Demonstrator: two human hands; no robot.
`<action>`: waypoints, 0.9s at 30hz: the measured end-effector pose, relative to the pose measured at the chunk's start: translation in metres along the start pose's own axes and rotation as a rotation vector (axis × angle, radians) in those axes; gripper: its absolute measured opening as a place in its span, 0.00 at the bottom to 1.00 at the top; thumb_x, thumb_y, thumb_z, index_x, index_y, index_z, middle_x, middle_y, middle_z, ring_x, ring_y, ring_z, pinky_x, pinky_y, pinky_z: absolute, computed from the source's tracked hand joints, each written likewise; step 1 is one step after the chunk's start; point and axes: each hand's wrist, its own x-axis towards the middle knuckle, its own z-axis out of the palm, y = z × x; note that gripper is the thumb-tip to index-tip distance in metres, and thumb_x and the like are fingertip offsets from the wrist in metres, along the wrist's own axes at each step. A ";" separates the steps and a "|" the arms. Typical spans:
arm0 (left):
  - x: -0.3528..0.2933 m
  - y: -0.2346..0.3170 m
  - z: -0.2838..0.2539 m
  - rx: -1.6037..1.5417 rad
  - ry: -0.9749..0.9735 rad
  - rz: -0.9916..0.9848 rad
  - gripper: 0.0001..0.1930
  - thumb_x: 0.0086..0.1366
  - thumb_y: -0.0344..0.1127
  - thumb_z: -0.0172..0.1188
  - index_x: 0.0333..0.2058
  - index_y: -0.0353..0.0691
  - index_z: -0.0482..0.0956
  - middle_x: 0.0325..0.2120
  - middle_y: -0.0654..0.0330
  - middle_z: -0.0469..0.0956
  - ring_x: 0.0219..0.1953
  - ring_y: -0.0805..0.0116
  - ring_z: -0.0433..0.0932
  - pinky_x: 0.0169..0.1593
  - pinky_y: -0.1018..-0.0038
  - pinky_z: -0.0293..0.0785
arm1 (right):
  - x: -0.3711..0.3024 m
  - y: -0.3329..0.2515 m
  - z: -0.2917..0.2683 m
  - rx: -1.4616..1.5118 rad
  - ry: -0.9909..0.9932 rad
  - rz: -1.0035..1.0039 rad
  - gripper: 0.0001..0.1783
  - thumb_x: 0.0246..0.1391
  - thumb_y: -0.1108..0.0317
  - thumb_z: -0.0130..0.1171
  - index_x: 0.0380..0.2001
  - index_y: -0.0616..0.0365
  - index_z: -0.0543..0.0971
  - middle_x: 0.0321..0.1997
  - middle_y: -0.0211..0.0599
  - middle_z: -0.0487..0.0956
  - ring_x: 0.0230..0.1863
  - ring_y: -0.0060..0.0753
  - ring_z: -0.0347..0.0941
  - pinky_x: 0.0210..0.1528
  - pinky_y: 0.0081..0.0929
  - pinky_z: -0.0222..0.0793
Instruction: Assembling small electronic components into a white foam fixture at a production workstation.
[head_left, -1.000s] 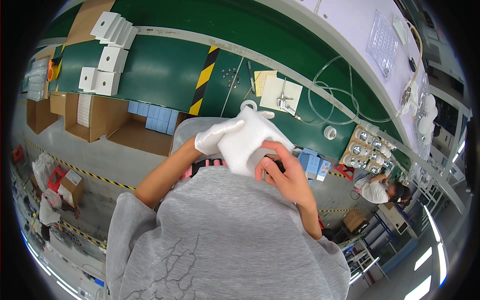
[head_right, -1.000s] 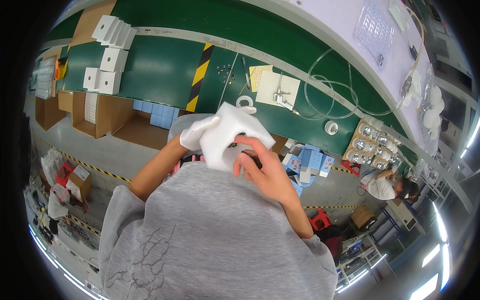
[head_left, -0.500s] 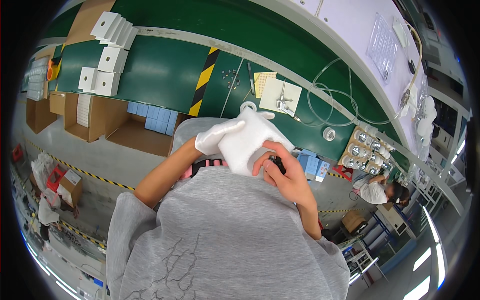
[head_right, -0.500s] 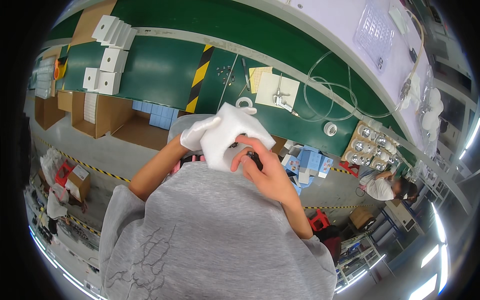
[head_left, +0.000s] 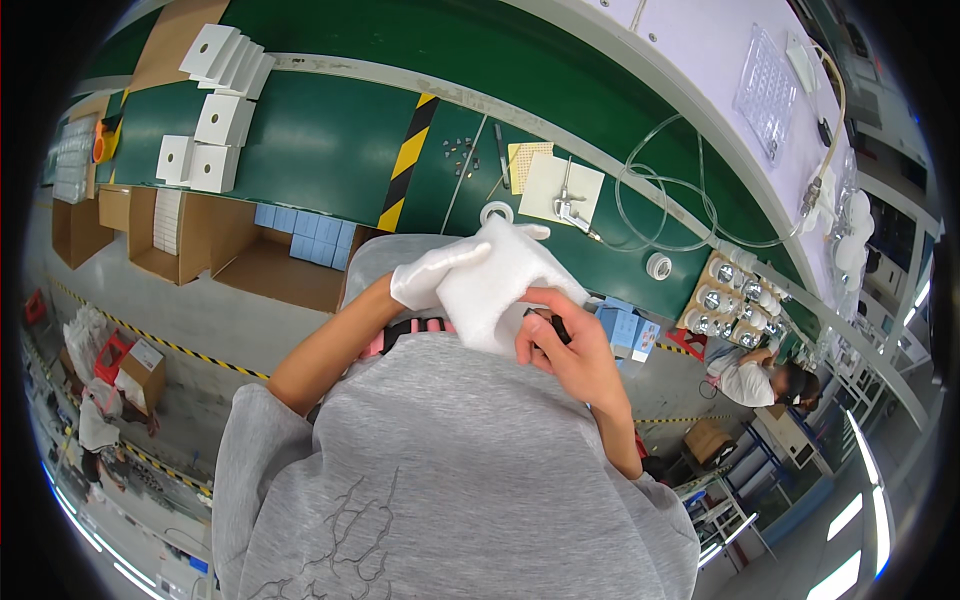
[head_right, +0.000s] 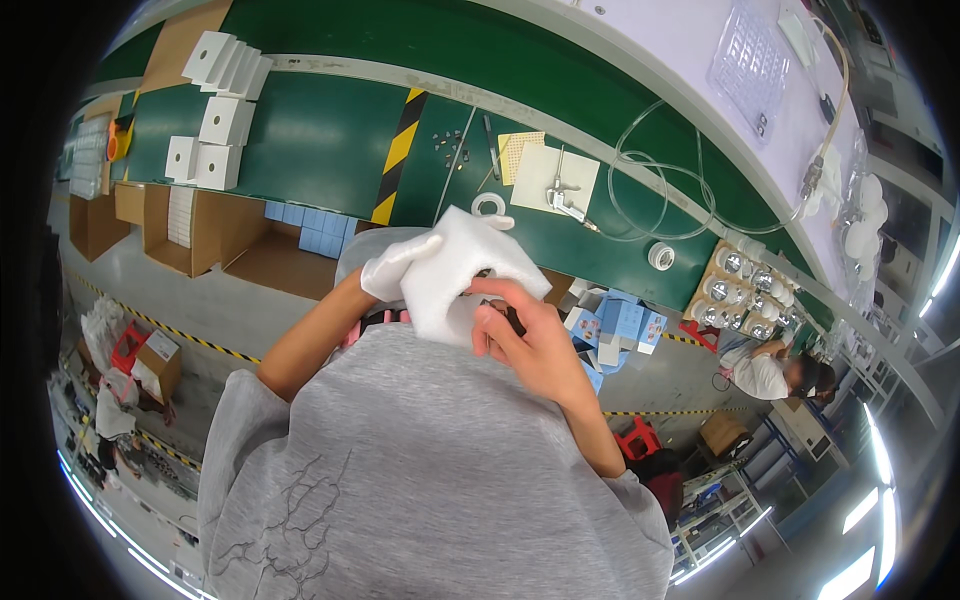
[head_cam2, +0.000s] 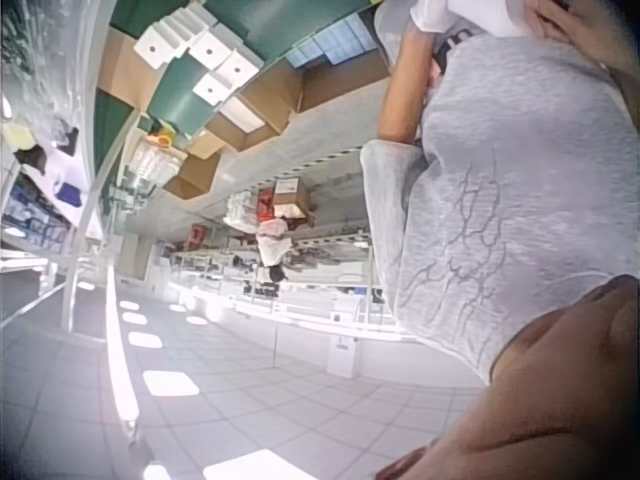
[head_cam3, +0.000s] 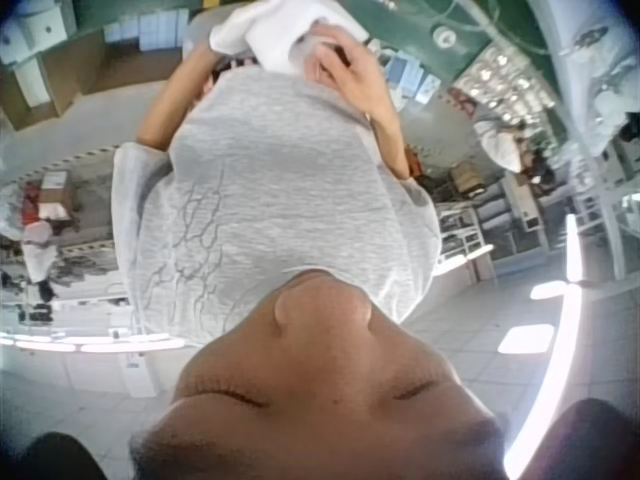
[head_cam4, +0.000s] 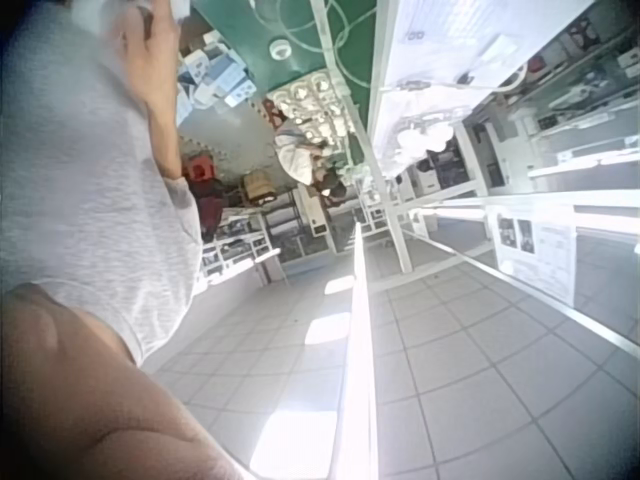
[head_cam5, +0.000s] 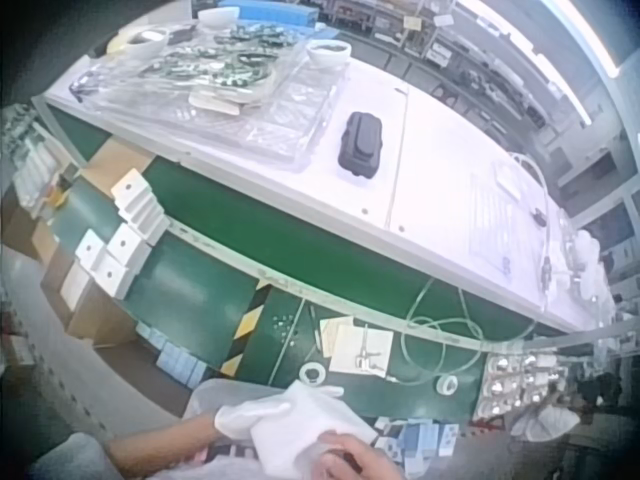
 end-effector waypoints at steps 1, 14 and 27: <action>0.000 0.000 0.001 -0.050 -0.004 -0.007 0.44 0.67 0.58 0.52 0.72 0.40 0.47 0.65 0.49 0.63 0.65 0.61 0.68 0.66 0.68 0.66 | 0.000 0.002 0.000 -0.004 0.001 -0.015 0.16 0.69 0.74 0.47 0.58 0.63 0.69 0.26 0.33 0.77 0.20 0.13 0.58 0.22 0.15 0.55; -0.002 -0.001 0.003 0.011 0.027 -0.011 0.43 0.68 0.58 0.51 0.72 0.39 0.48 0.65 0.50 0.64 0.63 0.63 0.70 0.66 0.70 0.67 | -0.003 0.013 -0.002 0.122 -0.130 -0.184 0.24 0.67 0.78 0.44 0.65 0.56 0.63 0.33 0.38 0.77 0.22 0.16 0.58 0.26 0.16 0.57; -0.003 -0.006 0.004 -0.057 0.004 -0.004 0.41 0.69 0.58 0.48 0.71 0.38 0.50 0.65 0.51 0.63 0.64 0.63 0.68 0.66 0.68 0.64 | 0.001 0.002 0.002 0.149 -0.048 0.025 0.13 0.71 0.70 0.41 0.55 0.63 0.68 0.34 0.37 0.80 0.19 0.14 0.55 0.22 0.15 0.54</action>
